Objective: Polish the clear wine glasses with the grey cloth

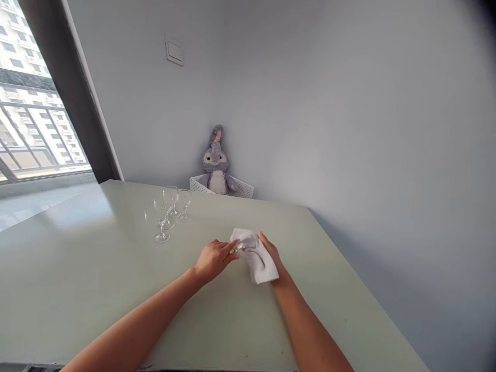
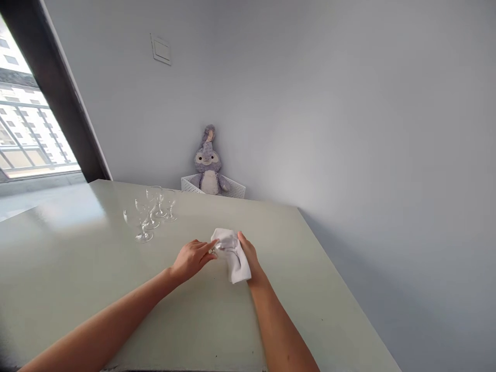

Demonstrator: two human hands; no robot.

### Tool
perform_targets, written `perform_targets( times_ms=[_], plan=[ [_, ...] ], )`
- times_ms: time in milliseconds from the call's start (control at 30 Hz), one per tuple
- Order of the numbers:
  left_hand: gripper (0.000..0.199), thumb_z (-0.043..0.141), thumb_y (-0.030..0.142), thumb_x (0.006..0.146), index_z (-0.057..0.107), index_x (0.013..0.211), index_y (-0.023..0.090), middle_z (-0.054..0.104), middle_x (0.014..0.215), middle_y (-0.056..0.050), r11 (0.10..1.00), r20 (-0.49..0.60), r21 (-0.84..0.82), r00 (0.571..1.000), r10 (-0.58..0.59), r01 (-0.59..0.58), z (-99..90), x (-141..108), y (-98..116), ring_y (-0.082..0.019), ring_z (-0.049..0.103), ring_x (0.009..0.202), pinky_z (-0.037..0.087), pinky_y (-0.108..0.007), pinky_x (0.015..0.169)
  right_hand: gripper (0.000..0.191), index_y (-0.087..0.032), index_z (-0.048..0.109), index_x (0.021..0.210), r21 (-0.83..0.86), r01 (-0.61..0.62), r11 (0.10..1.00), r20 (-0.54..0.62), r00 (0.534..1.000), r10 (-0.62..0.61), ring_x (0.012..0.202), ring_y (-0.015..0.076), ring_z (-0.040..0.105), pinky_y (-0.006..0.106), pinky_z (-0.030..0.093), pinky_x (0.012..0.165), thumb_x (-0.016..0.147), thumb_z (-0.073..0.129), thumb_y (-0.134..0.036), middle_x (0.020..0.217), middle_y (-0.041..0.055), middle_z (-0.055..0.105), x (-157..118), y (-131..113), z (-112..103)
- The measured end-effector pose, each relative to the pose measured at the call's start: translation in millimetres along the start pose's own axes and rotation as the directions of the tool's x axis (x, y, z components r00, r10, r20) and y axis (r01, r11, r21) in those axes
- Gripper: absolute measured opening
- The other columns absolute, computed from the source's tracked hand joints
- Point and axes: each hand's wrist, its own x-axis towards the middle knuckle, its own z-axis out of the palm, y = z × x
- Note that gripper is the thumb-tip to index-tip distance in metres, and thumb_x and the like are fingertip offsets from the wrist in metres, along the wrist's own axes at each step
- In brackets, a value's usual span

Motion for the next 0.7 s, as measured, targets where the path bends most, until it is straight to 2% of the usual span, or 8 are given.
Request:
perform_targets(
  times_ms=[100, 167, 267, 333, 433, 567, 633, 700],
  plan=[
    [0.037, 0.04, 0.037, 0.088, 0.045, 0.121, 0.019, 0.062, 0.07, -0.002, 0.982, -0.086, -0.072, 0.98, -0.181, 0.175, 4.2, 2, 4, -0.017, 0.055, 0.061, 0.036, -0.028, 0.061, 0.055, -0.018, 0.061, 0.082, 0.238, 0.005, 0.971, 0.02, 1.0, -0.01, 0.067, 0.0199, 0.057, 0.032, 0.045, 0.061, 0.079, 0.033, -0.065, 0.076, 0.0068, 0.063, -6, 8, 24],
    [0.038, 0.036, 0.03, 0.089, 0.04, 0.125, 0.019, 0.061, 0.074, -0.004, 0.968, -0.119, -0.101, 0.963, -0.241, 0.23, 6.3, 3, 11, -0.018, 0.055, 0.066, 0.037, -0.03, 0.064, 0.056, -0.02, 0.061, 0.093, 0.299, 0.094, 0.95, 0.068, 0.991, -0.119, 0.08, 0.0217, 0.058, 0.034, 0.046, 0.07, 0.081, 0.028, -0.063, 0.089, 0.008, 0.063, -11, 13, 41],
    [0.04, 0.034, 0.021, 0.088, 0.036, 0.128, 0.018, 0.058, 0.084, -0.007, 0.956, -0.172, -0.16, 0.947, -0.273, 0.247, 9.9, 3, 25, -0.02, 0.053, 0.074, 0.039, -0.034, 0.069, 0.045, -0.023, 0.054, 0.11, 0.237, 0.299, 0.924, 0.093, 0.94, -0.328, 0.094, 0.021, 0.055, 0.035, 0.044, 0.081, 0.084, 0.035, -0.055, 0.103, 0.0065, 0.06, -17, 19, 56],
    [0.04, 0.036, 0.019, 0.086, 0.037, 0.126, 0.018, 0.056, 0.089, -0.008, 0.959, -0.212, -0.204, 0.947, -0.24, 0.197, 11.6, 3, 35, -0.021, 0.05, 0.08, 0.04, -0.035, 0.071, 0.042, -0.024, 0.049, 0.116, 0.144, 0.389, 0.91, 0.102, 0.909, -0.405, 0.097, 0.0199, 0.054, 0.034, 0.042, 0.084, 0.082, 0.046, -0.049, 0.106, 0.0055, 0.059, -17, 23, 58],
    [0.041, 0.042, 0.02, 0.083, 0.041, 0.125, 0.02, 0.054, 0.091, -0.008, 0.972, -0.254, -0.208, 0.953, -0.163, 0.11, 9.6, 2, 42, -0.023, 0.046, 0.089, 0.04, -0.037, 0.077, 0.041, -0.019, 0.052, 0.109, 0.016, 0.403, 0.915, 0.093, 0.911, -0.403, 0.087, 0.0194, 0.056, 0.031, 0.044, 0.077, 0.078, 0.053, -0.046, 0.095, 0.006, 0.061, -11, 29, 52],
    [0.034, 0.041, 0.018, 0.083, 0.054, 0.114, 0.024, 0.052, 0.093, -0.008, 0.96, -0.23, -0.227, 0.949, -0.214, 0.161, -1.3, 2, 35, -0.021, 0.047, 0.089, 0.04, -0.038, 0.079, 0.036, -0.015, 0.056, 0.084, -0.075, 0.359, 0.93, -0.045, 0.931, -0.363, 0.064, 0.0147, 0.052, 0.025, 0.041, 0.058, 0.073, 0.057, -0.049, 0.071, 0.0019, 0.058, 0, 27, 38],
    [0.029, 0.042, 0.021, 0.083, 0.058, 0.107, 0.025, 0.053, 0.095, -0.007, 0.896, -0.193, -0.382, 0.929, -0.316, 0.226, -7.7, 4, 29, -0.02, 0.049, 0.09, 0.04, -0.037, 0.081, 0.034, -0.015, 0.056, 0.077, -0.027, 0.293, 0.956, -0.048, 0.955, -0.294, 0.057, 0.0121, 0.047, 0.024, 0.037, 0.053, 0.071, 0.059, -0.049, 0.063, -0.0005, 0.054, 0, 21, 32],
    [0.031, 0.047, 0.028, 0.082, 0.054, 0.113, 0.026, 0.055, 0.105, -0.007, 0.713, -0.083, -0.634, 0.89, -0.449, 0.3, -13.8, 7, 21, -0.021, 0.05, 0.097, 0.039, -0.037, 0.085, 0.035, -0.016, 0.057, 0.076, 0.102, 0.182, 0.978, 0.088, 0.978, -0.191, 0.056, 0.0122, 0.046, 0.025, 0.036, 0.053, 0.072, 0.058, -0.05, 0.062, 0.0, 0.053, -5, 15, 30]
  ],
)
